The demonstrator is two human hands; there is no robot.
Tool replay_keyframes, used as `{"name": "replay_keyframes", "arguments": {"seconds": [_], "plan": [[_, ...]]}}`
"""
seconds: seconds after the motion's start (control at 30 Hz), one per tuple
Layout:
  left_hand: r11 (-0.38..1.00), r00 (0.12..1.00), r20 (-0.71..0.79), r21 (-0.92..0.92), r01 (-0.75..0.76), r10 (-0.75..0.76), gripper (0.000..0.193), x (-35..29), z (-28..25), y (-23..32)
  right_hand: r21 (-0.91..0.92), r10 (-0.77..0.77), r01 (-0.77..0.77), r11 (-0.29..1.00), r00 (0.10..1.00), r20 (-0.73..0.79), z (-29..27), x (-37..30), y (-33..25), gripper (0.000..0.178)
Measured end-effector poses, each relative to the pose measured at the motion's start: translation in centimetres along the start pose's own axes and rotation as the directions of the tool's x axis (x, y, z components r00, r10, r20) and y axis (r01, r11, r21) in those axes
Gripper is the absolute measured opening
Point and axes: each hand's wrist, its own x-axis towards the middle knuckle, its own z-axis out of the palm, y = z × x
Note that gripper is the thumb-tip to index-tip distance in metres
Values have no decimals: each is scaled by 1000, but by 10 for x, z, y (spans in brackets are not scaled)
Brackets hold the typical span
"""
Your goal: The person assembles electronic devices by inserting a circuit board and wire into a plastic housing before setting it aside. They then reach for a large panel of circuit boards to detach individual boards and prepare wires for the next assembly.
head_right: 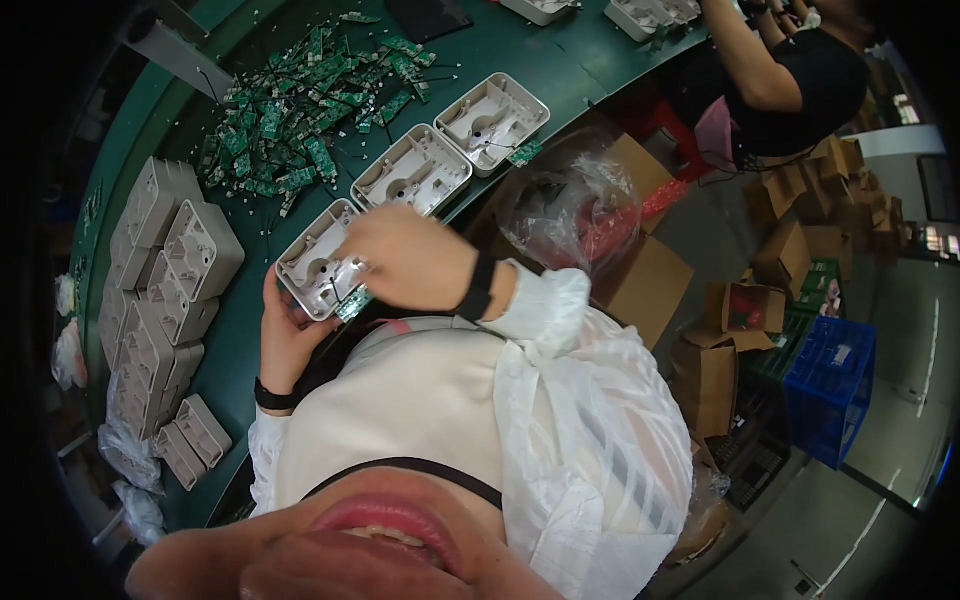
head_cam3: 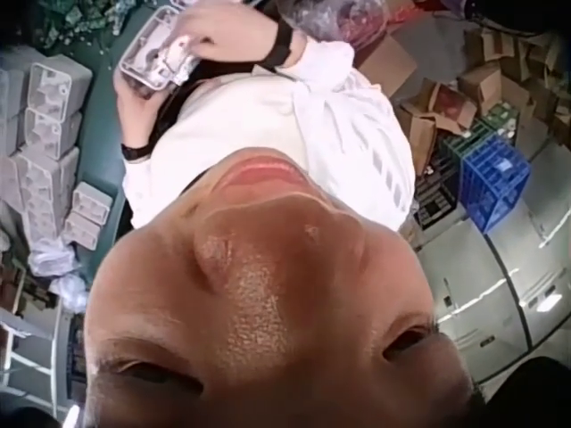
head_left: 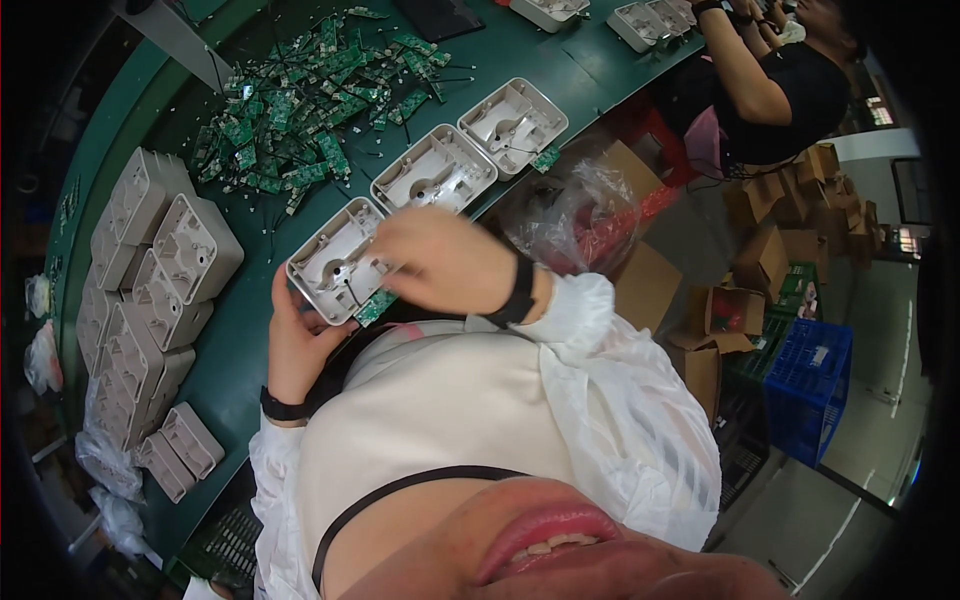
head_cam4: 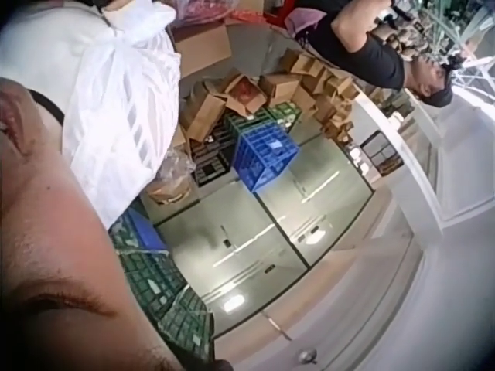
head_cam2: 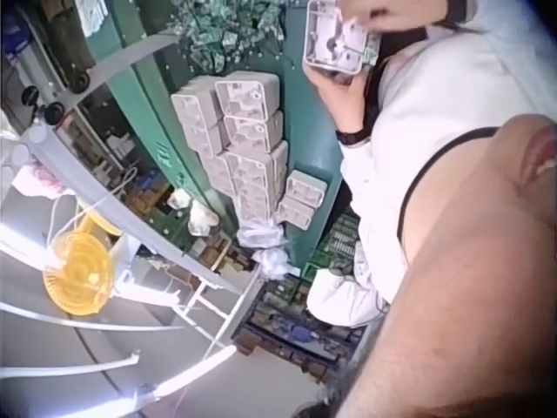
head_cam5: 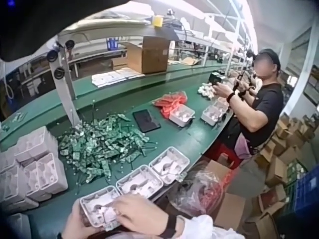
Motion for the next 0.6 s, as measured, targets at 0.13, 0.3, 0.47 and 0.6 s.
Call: {"name": "replay_keyframes", "arguments": {"seconds": [0.13, 0.3, 0.47, 0.6], "plan": [[999, 1000, 7, 40, 7, -8, 113, 6, 6, 3, -303, 189, -340, 890, 881, -435, -45, -18, 31, 23], [997, 1000, -12, 80, -14, 15, 112, 11, 12, -1, -489, 296, -526, 696, 830, -472, -49, -21, 73, 14], [997, 998, 32, -52, 61, -59, 114, 18, 21, 12, -401, 361, -581, 709, 787, -501, -55, -24, 91, 13], [999, 997, 57, -16, 50, -49, 114, 39, 38, 23, -396, 345, -589, 705, 772, -534, -81, -29, 105, 13]]}}
